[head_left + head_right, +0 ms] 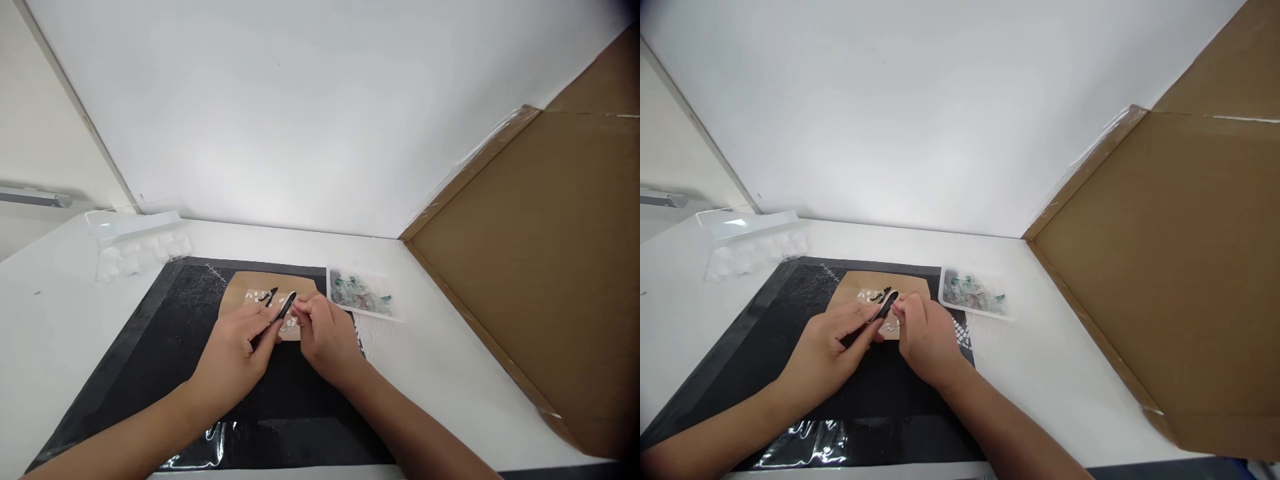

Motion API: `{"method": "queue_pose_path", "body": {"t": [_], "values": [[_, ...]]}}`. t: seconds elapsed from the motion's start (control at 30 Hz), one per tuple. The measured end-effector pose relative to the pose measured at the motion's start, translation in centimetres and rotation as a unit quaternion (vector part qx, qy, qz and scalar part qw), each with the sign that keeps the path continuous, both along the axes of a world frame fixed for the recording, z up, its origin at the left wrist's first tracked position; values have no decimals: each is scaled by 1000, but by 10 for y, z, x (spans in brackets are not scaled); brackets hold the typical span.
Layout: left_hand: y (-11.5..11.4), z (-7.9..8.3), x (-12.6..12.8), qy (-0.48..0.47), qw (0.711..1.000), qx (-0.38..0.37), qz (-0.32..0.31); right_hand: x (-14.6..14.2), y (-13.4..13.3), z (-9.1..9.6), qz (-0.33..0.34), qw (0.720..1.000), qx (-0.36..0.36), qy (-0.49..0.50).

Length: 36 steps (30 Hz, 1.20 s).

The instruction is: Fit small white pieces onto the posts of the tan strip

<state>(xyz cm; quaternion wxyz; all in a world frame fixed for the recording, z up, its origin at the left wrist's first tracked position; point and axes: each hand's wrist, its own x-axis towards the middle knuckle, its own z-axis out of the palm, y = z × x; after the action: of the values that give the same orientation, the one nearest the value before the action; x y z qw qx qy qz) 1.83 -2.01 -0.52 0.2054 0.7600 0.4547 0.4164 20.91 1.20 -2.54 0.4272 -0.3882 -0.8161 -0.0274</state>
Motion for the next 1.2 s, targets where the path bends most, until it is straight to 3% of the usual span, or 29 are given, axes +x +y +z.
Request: {"method": "queue_pose_path", "body": {"t": [0.13, 0.3, 0.47, 0.6, 0.73, 0.87, 1.0, 1.2], "values": [[-2, -3, 2, 4, 997, 74, 9, -3, -2, 5, -4, 999, 27, -32], [-4, 0, 4, 8, 993, 112, 23, -2, 1, 12, -25, 999, 36, 6], [-5, 1, 3, 23, 993, 113, 27, -6, 0, 11, 18, 999, 36, -29], [-5, 1, 3, 23, 992, 121, 29, -8, -1, 9, -10, 999, 52, -8], [-6, 0, 2, 34, 991, 123, 35, -8, 0, 8, 31, 998, 41, -24], [-6, -1, 2, 33, 991, 121, 37, -8, 0, 8, 8, 999, 49, 15], [-7, -4, 1, 35, 993, 109, 31, -10, -2, 7, 39, 999, 37, 1], [-10, 2, 2, 8, 997, 79, 17, -7, 1, 5, -3, 998, 50, 45]]}}
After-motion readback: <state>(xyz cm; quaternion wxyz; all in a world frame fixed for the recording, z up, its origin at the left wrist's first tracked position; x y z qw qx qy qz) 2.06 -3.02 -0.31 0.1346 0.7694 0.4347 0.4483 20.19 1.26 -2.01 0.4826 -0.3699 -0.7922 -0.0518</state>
